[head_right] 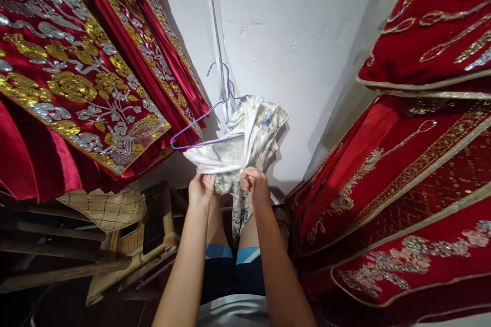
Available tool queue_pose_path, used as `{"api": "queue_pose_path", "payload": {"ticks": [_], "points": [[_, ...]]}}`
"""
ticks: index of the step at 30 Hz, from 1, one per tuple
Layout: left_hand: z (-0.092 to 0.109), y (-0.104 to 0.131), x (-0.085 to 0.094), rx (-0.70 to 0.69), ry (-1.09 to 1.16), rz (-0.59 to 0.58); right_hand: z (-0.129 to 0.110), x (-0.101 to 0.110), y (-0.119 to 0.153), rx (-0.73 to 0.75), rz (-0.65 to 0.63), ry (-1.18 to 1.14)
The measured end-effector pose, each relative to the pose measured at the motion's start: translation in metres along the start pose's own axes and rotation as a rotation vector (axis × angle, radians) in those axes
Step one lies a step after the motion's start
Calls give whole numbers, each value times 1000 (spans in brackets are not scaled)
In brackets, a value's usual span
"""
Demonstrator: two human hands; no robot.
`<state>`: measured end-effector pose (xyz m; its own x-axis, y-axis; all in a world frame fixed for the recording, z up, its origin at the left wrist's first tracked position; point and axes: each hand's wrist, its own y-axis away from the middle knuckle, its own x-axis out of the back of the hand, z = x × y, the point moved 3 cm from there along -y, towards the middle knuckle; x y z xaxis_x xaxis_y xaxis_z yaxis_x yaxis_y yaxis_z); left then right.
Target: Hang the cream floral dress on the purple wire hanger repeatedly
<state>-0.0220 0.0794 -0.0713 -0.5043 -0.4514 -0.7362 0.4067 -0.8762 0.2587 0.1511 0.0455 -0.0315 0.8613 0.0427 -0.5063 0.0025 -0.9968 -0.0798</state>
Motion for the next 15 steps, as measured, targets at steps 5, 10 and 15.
{"api": "queue_pose_path", "payload": {"ticks": [5, 10, 15], "points": [[-19, 37, 5, 28, -73, -46, 20, 42, 17, 57, 211, 98], [-14, 67, -9, -71, -189, -306, 27, 71, 23, 117, 377, 237], [-7, 109, -35, -345, -592, -582, 21, 51, 33, 41, 86, 341]]}}
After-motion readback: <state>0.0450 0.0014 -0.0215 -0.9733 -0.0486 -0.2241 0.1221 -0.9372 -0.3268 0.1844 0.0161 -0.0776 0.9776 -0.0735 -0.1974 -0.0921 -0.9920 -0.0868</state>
